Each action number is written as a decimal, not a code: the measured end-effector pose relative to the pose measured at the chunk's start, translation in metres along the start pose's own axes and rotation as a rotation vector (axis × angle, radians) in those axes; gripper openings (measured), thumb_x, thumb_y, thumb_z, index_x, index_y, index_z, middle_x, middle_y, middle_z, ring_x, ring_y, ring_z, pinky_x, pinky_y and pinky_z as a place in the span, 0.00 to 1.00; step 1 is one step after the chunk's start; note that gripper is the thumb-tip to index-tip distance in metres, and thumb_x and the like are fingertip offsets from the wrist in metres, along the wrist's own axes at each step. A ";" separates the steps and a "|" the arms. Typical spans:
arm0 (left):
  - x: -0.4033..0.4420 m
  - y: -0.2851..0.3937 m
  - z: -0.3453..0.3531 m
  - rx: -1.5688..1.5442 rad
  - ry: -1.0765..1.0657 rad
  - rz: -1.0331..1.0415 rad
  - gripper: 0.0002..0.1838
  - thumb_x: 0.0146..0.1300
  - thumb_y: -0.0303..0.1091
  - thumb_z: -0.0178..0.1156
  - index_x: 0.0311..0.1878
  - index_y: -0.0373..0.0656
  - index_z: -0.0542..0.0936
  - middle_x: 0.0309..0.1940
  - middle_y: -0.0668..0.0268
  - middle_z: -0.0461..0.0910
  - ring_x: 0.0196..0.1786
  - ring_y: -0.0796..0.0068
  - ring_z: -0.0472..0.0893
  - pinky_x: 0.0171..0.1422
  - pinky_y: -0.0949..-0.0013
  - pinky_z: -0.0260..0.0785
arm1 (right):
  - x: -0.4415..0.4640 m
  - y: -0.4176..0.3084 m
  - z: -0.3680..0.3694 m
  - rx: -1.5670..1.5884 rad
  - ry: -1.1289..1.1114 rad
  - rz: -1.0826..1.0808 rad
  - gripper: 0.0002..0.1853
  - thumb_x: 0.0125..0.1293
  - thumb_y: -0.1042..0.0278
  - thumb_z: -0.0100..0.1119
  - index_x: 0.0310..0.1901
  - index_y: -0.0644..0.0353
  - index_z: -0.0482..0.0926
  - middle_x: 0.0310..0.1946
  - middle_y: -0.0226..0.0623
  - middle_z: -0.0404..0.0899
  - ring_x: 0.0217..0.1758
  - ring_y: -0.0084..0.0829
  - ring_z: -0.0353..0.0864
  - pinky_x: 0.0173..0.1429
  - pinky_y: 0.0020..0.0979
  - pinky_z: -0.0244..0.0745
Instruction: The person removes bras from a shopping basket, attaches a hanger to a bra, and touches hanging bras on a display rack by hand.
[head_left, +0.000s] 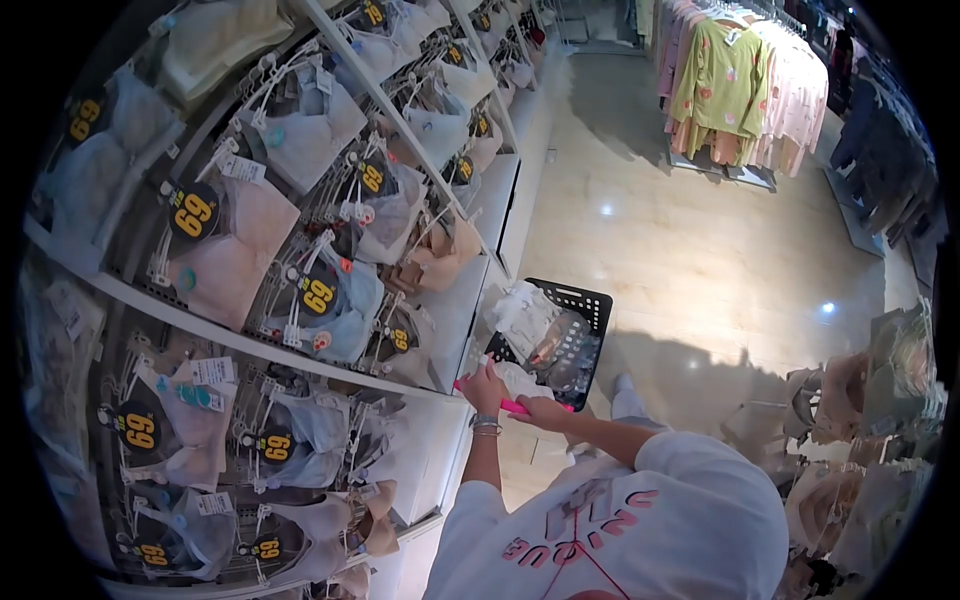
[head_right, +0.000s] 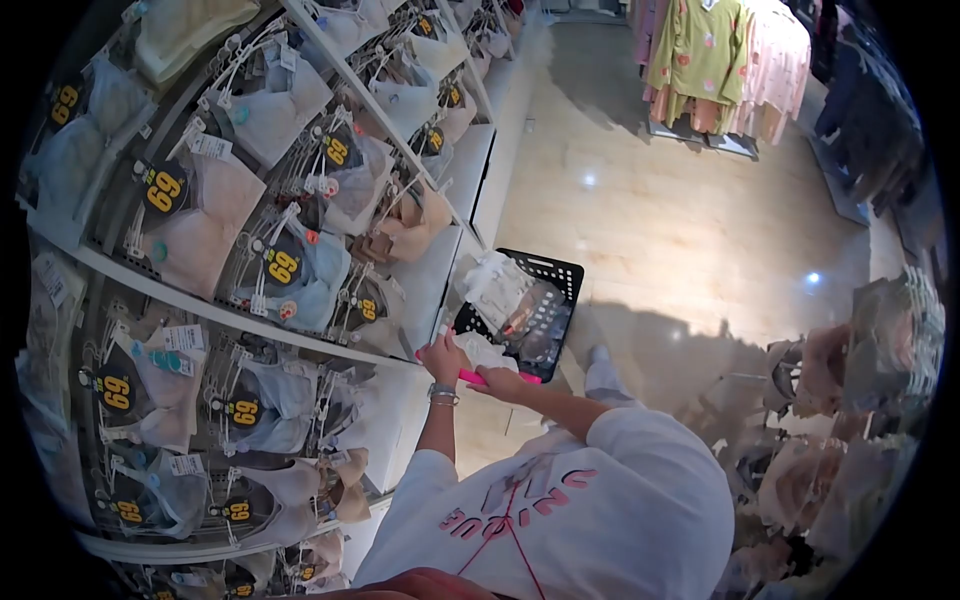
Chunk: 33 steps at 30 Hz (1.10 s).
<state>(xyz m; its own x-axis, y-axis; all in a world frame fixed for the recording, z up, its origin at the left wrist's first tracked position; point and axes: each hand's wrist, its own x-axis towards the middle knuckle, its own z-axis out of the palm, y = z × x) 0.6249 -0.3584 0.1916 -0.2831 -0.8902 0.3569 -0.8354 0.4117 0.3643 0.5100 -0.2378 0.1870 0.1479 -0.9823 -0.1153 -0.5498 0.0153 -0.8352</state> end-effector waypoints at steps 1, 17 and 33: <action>0.012 0.006 0.002 0.027 -0.022 -0.007 0.14 0.69 0.42 0.50 0.42 0.50 0.84 0.28 0.62 0.83 0.31 0.59 0.79 0.50 0.59 0.64 | 0.001 0.001 -0.012 0.008 -0.008 -0.011 0.29 0.66 0.37 0.49 0.46 0.61 0.71 0.29 0.54 0.79 0.35 0.55 0.79 0.40 0.49 0.71; 0.059 0.144 0.066 -1.045 -0.278 -0.500 0.18 0.74 0.43 0.46 0.46 0.36 0.77 0.32 0.65 0.77 0.34 0.78 0.75 0.35 0.71 0.66 | 0.057 0.213 -0.097 1.306 0.057 0.934 0.47 0.54 0.18 0.43 0.63 0.51 0.69 0.53 0.38 0.76 0.54 0.42 0.76 0.61 0.56 0.62; 0.164 0.269 -0.048 -1.248 -0.098 -0.384 0.19 0.75 0.43 0.43 0.55 0.38 0.72 0.31 0.64 0.79 0.31 0.78 0.80 0.37 0.72 0.75 | 0.044 0.209 -0.349 2.075 0.481 0.002 0.24 0.71 0.65 0.50 0.64 0.64 0.62 0.61 0.44 0.70 0.64 0.39 0.70 0.69 0.44 0.64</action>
<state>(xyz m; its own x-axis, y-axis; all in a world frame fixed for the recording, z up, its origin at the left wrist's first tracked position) 0.3762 -0.3838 0.3897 -0.2030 -0.9791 0.0085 0.1114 -0.0144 0.9937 0.1145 -0.3426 0.1951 -0.2054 -0.9361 -0.2857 0.9776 -0.1824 -0.1052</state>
